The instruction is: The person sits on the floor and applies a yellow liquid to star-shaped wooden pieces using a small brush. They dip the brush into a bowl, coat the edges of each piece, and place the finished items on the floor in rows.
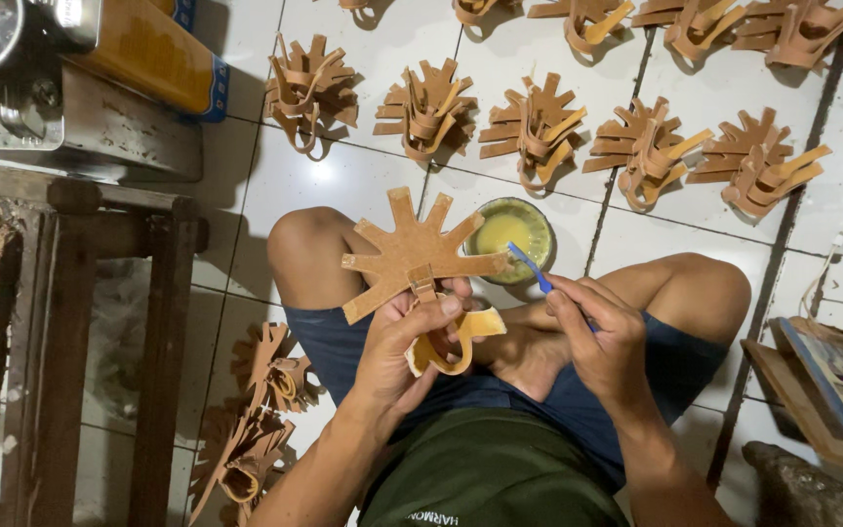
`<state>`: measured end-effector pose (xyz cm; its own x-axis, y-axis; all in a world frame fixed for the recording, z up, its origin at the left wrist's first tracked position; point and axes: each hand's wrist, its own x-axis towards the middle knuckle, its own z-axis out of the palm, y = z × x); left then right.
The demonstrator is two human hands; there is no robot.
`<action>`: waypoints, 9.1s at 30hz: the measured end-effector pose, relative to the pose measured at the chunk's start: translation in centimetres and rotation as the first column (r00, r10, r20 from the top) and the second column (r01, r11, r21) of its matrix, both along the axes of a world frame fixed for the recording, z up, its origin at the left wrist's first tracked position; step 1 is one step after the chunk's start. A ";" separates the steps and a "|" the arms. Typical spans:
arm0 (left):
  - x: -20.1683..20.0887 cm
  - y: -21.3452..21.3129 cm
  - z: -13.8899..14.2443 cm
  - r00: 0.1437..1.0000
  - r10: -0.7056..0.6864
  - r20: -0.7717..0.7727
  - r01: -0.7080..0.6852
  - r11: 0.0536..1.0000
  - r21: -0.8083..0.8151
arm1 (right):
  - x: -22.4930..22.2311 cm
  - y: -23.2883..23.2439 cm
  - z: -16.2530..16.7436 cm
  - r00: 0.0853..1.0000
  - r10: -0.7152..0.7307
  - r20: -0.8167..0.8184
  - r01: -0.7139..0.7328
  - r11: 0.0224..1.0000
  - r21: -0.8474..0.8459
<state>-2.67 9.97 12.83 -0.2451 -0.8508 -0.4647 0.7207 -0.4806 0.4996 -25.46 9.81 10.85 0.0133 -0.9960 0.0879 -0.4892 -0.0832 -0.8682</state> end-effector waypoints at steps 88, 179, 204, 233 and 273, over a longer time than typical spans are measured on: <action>-0.2 0.1 -2.4 0.991 0.002 -0.132 0.011 0.996 0.094 | 0.5 -0.4 -3.7 0.988 0.041 0.147 -0.059 0.991 0.120; 1.8 2.0 -0.2 0.989 -0.043 -0.144 0.041 0.999 -0.013 | -0.6 -6.1 -10.0 0.701 0.304 -0.645 -0.186 0.951 0.247; -2.5 -1.6 5.3 0.935 0.170 0.313 -0.134 0.982 -0.133 | -1.8 2.7 4.6 0.999 -0.047 -0.021 0.040 0.972 -0.231; -2.1 -1.1 2.8 0.976 0.032 -0.217 -0.041 0.998 -0.037 | -1.9 1.4 3.5 0.993 -0.114 -0.008 0.108 0.958 -0.267; -6.2 1.1 -11.0 0.653 -0.610 0.450 0.670 0.742 0.033 | -10.4 -0.4 -3.0 0.968 -0.236 0.089 0.251 0.935 -0.250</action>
